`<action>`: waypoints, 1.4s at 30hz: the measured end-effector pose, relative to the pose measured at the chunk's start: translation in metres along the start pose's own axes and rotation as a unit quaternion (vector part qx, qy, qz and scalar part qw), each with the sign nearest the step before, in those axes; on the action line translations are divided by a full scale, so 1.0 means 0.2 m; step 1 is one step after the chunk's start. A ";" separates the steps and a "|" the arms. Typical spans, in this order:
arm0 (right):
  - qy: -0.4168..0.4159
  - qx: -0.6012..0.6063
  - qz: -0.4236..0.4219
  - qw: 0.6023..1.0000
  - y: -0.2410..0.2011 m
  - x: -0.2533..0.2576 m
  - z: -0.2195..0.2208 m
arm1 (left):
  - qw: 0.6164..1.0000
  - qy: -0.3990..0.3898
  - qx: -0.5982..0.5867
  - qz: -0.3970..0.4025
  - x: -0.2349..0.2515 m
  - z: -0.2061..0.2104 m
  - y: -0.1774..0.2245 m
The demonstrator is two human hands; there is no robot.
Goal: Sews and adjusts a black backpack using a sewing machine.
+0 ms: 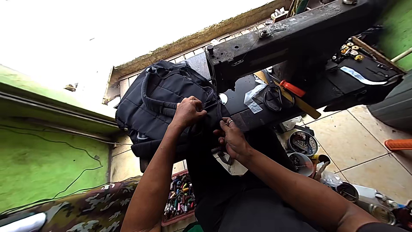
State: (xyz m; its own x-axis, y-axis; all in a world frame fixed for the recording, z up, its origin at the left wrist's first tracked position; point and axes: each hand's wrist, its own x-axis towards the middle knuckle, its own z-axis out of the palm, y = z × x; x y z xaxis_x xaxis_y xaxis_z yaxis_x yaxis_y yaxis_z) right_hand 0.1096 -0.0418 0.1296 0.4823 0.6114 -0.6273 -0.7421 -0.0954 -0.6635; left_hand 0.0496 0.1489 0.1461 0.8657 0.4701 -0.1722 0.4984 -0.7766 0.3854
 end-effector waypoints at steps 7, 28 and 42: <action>-0.077 0.082 0.028 0.993 0.05 0.04 -0.05 | 0.975 0.095 0.075 0.188 -0.15 0.05 0.07; -0.107 -0.309 -0.069 0.943 -0.07 -0.04 -0.29 | 0.956 0.195 0.209 0.065 -0.31 0.48 0.34; 0.038 -0.640 -0.333 0.692 -0.09 0.20 -0.26 | 0.957 0.212 0.184 0.070 -0.31 0.50 0.31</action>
State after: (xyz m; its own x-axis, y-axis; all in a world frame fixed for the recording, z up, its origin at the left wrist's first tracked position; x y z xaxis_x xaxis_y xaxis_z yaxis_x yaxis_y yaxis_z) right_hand 0.1666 -0.0567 0.0960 0.5774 0.8164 0.0028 0.6521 -0.4591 -0.6033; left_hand 0.0311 0.0307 0.0903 0.8671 0.4183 0.2703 0.4299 -0.9027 0.0180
